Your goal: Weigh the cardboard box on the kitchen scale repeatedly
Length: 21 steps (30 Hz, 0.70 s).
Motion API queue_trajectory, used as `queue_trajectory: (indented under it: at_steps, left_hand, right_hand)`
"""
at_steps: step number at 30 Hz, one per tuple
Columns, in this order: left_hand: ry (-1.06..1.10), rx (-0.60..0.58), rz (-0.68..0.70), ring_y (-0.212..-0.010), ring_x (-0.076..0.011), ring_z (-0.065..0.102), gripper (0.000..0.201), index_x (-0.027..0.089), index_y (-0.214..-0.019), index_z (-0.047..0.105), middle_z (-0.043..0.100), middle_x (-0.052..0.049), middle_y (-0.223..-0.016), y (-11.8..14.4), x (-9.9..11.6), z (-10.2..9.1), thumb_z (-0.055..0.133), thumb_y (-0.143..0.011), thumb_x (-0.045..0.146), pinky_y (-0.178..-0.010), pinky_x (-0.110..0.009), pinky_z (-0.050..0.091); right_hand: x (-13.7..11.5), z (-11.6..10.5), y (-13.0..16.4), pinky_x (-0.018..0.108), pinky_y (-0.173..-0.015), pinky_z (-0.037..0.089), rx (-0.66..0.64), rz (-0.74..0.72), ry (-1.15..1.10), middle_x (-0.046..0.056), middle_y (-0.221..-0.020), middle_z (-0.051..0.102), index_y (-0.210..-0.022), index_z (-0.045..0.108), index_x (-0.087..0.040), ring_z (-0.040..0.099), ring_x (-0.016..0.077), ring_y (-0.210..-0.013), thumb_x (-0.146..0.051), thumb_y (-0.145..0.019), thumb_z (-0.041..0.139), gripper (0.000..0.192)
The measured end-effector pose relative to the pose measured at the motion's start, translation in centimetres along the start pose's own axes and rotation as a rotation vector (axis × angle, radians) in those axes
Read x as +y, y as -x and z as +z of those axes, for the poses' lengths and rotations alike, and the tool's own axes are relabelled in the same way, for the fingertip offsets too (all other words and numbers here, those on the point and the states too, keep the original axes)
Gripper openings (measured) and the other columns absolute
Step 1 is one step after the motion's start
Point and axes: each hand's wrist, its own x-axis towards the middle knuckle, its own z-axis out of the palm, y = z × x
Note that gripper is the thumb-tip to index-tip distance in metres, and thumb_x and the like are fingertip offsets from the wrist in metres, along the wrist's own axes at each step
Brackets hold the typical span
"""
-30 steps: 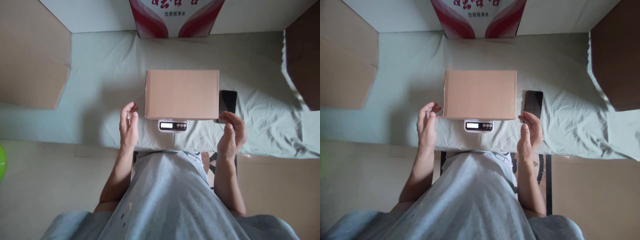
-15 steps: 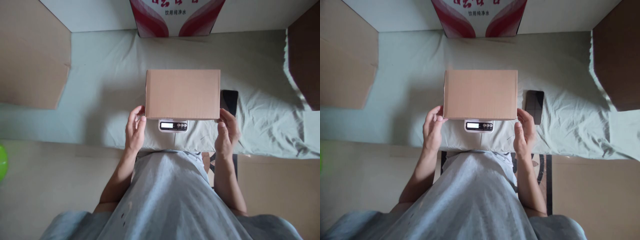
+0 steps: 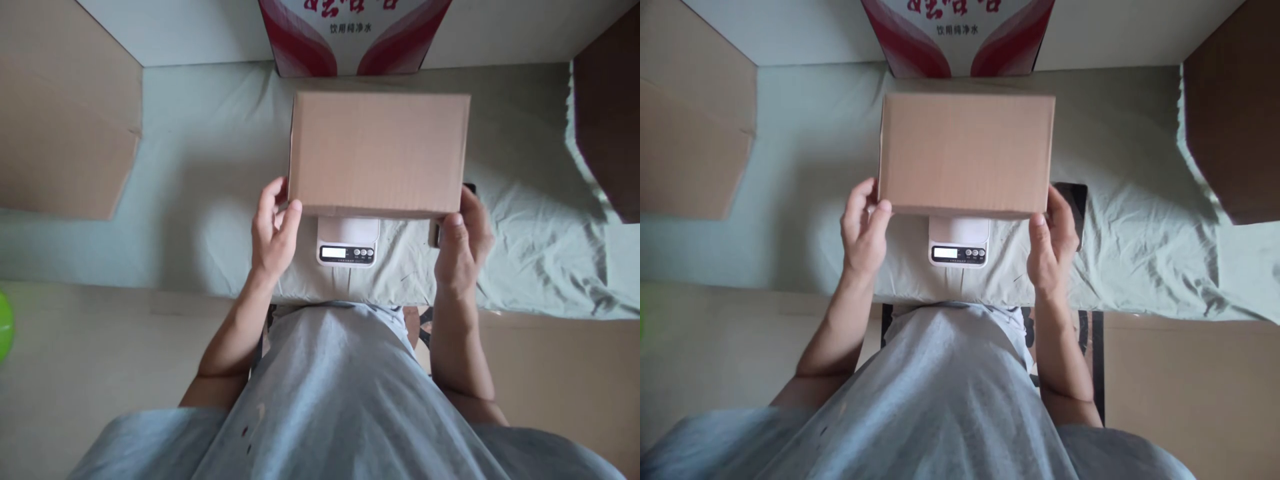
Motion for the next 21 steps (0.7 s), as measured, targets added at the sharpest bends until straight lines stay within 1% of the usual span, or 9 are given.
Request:
queue_trajectory:
  at_steps: [2,3,6,8,11,14,18,21]
  left_hand:
    - [0.045,-0.019,0.032,-0.118,-0.0270,0.061,0.052,0.025,-0.120,0.055,0.063,-0.007,-0.120,-2.6,-0.4,0.5,0.060,-0.082,0.060,-0.103,-0.047,0.050]
    - [0.063,-0.028,0.044,-0.121,-0.0279,0.059,0.053,0.025,-0.119,0.056,0.063,-0.007,-0.120,-4.0,-0.9,0.8,0.061,-0.081,0.060,-0.104,-0.049,0.048]
    - [0.101,-0.011,0.057,-0.125,-0.0290,0.056,0.053,0.026,-0.117,0.057,0.062,-0.007,-0.117,-7.4,-2.9,1.7,0.062,-0.079,0.062,-0.107,-0.054,0.044]
    - [0.105,-0.002,0.048,-0.122,-0.0279,0.057,0.055,0.026,-0.115,0.058,0.063,-0.006,-0.115,-8.7,-4.5,2.3,0.063,-0.076,0.065,-0.107,-0.053,0.044]
    - [0.097,0.003,0.014,-0.116,-0.0258,0.061,0.059,0.026,-0.113,0.059,0.065,-0.006,-0.112,-9.2,-6.3,3.0,0.063,-0.073,0.069,-0.105,-0.050,0.046]
    - [0.093,0.013,-0.019,-0.111,-0.0246,0.063,0.062,0.025,-0.112,0.058,0.066,-0.006,-0.111,-9.0,-7.5,3.3,0.063,-0.071,0.071,-0.103,-0.049,0.048]
    - [0.092,0.007,-0.053,-0.111,-0.0247,0.063,0.062,0.024,-0.112,0.058,0.066,-0.008,-0.114,-9.0,-8.4,3.5,0.065,-0.071,0.069,-0.104,-0.049,0.047]
    - [0.104,-0.037,-0.070,-0.118,-0.0263,0.061,0.062,0.025,-0.116,0.057,0.065,-0.010,-0.122,-9.2,-8.9,3.4,0.064,-0.073,0.068,-0.107,-0.050,0.044]
  right_hand:
    - [0.0,0.5,-2.1,0.050,-0.109,0.044,0.010,-0.104,-0.055,0.006,-0.126,0.065,-0.126,0.059,-0.025,0.058,0.0274,-0.124,-0.050,-0.090,0.049,0.045]
    - [0.2,0.8,-3.2,0.050,-0.109,0.045,-0.005,-0.136,-0.086,0.006,-0.126,0.065,-0.126,0.059,-0.024,0.058,0.0276,-0.124,-0.050,-0.090,0.050,0.045]
    - [1.7,1.9,-6.0,0.050,-0.111,0.044,-0.041,-0.133,-0.078,0.005,-0.129,0.064,-0.128,0.056,-0.027,0.057,0.0268,-0.125,-0.052,-0.089,0.050,0.047]
    - [3.0,2.7,-7.2,0.051,-0.110,0.045,-0.057,-0.106,-0.053,0.004,-0.127,0.064,-0.130,0.055,-0.029,0.058,0.0268,-0.124,-0.056,-0.089,0.048,0.049]
    - [5.0,3.5,-8.0,0.051,-0.110,0.045,-0.065,-0.084,-0.053,0.003,-0.126,0.065,-0.128,0.056,-0.030,0.060,0.0257,-0.122,-0.060,-0.086,0.050,0.052]
    - [6.4,4.2,-8.1,0.050,-0.108,0.046,-0.065,-0.059,-0.076,0.003,-0.124,0.066,-0.126,0.057,-0.029,0.062,0.0241,-0.119,-0.061,-0.084,0.052,0.054]
    - [7.3,4.7,-8.1,0.053,-0.106,0.047,-0.070,-0.029,-0.078,0.003,-0.121,0.068,-0.125,0.058,-0.026,0.063,0.0252,-0.117,-0.064,-0.081,0.052,0.059]
    - [7.5,4.6,-7.9,0.053,-0.106,0.047,-0.078,0.003,-0.074,0.002,-0.121,0.069,-0.125,0.058,-0.028,0.062,0.0256,-0.116,-0.068,-0.080,0.052,0.060]
